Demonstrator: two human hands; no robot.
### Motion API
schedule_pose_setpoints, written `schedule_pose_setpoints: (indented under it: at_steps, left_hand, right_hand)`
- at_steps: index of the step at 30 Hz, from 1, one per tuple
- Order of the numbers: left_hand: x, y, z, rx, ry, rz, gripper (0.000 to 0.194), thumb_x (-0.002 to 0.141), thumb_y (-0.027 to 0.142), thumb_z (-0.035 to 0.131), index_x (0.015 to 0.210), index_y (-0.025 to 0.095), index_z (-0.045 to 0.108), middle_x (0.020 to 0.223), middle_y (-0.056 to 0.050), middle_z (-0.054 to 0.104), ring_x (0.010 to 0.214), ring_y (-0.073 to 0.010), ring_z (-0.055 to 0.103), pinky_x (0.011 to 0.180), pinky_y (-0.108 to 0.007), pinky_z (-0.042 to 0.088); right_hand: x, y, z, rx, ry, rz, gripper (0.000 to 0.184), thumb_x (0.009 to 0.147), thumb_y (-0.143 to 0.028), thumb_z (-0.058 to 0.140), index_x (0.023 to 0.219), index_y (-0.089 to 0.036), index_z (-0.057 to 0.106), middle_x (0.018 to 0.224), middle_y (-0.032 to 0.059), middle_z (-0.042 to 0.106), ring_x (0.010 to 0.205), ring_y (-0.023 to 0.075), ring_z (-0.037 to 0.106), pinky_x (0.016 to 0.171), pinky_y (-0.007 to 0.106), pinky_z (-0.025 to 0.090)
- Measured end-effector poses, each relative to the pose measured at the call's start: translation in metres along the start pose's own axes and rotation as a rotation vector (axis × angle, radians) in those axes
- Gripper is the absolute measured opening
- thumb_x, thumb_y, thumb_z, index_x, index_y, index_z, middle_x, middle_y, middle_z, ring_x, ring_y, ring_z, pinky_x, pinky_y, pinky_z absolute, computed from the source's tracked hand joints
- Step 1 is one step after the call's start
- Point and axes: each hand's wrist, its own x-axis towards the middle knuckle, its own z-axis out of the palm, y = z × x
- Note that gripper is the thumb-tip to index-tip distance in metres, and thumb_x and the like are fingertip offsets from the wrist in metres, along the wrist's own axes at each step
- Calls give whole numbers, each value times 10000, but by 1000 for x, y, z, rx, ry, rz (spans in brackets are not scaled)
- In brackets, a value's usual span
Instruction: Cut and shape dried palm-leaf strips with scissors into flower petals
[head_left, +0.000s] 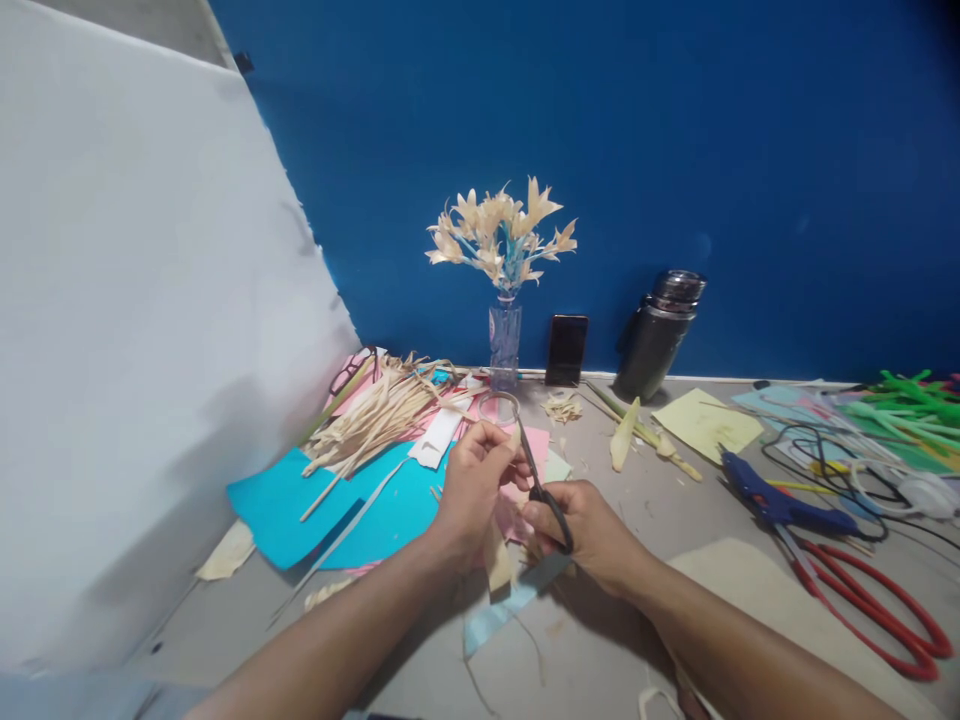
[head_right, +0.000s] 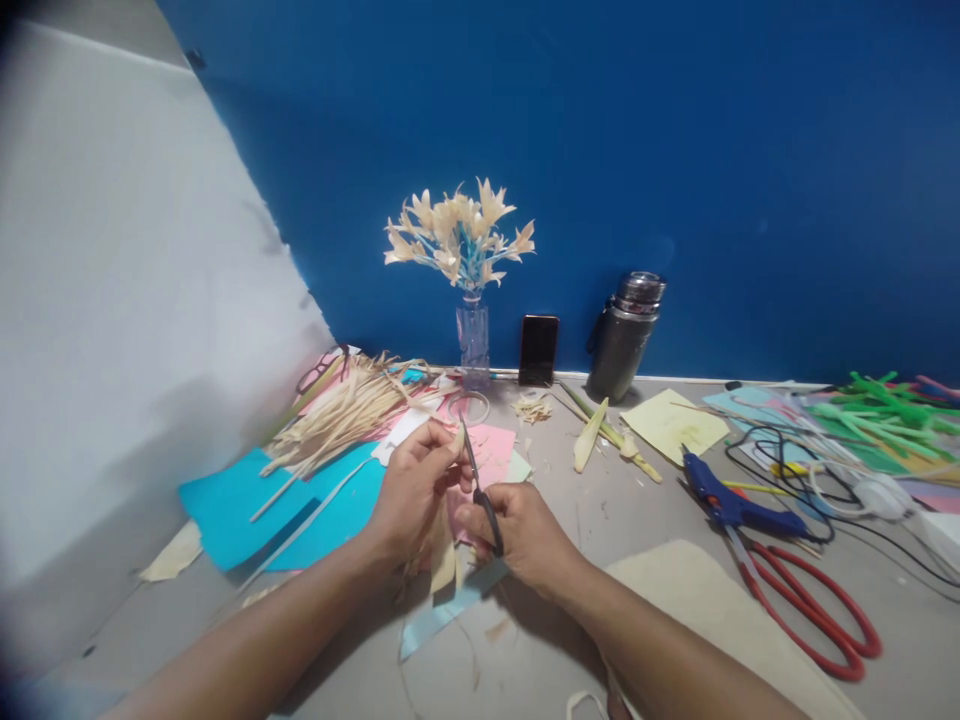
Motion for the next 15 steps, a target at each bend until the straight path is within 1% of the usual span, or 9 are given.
schedule_pose_setpoints:
  at_steps: [4, 7, 9, 11, 13, 15]
  left_hand:
    - [0, 2, 1, 14, 11, -21, 225, 779, 284, 701, 719, 184, 510, 611, 18, 584, 544, -109, 546, 565, -239, 436]
    - [0, 0, 0, 73, 12, 12, 194, 767, 265, 705, 716, 175, 541, 610, 23, 565, 565, -98, 532, 573, -220, 420]
    - [1, -2, -2, 119, 6, 33, 207, 765, 262, 712, 689, 171, 543, 585, 38, 525, 549, -80, 488, 556, -200, 389]
    - [2, -6, -3, 120, -10, 5, 226, 757, 267, 725, 673, 170, 539, 558, 48, 489, 524, -70, 442, 530, -191, 365]
    - [2, -9, -4, 67, -22, -75, 225, 742, 270, 738, 688, 175, 541, 552, 52, 483, 507, -71, 428, 516, -192, 371]
    - [1, -12, -4, 23, -35, -165, 224, 730, 278, 748, 717, 181, 547, 560, 49, 499, 498, -79, 441, 508, -204, 395]
  right_hand:
    - [-1, 0, 2, -6, 22, 10, 526, 650, -608, 793, 580, -157, 532, 487, -16, 503, 444, 95, 416, 442, 230, 288]
    - [0, 1, 1, 34, 43, 13, 512, 655, -596, 792, 586, -172, 513, 471, -23, 491, 417, 101, 411, 425, 238, 294]
    - [2, 0, -1, 61, 110, -9, 479, 667, -578, 788, 623, -183, 521, 464, -41, 468, 402, 106, 403, 423, 249, 316]
    - [3, -5, -5, 40, 224, -74, 417, 648, -503, 823, 682, -180, 561, 520, -37, 505, 452, 117, 443, 460, 256, 359]
    - [5, -10, -10, -2, 332, -150, 385, 601, -417, 861, 746, -172, 602, 624, -20, 561, 551, 128, 487, 522, 252, 393]
    - [6, -15, -14, -3, 374, -192, 395, 577, -378, 871, 795, -171, 616, 688, -18, 574, 607, 130, 493, 562, 247, 402]
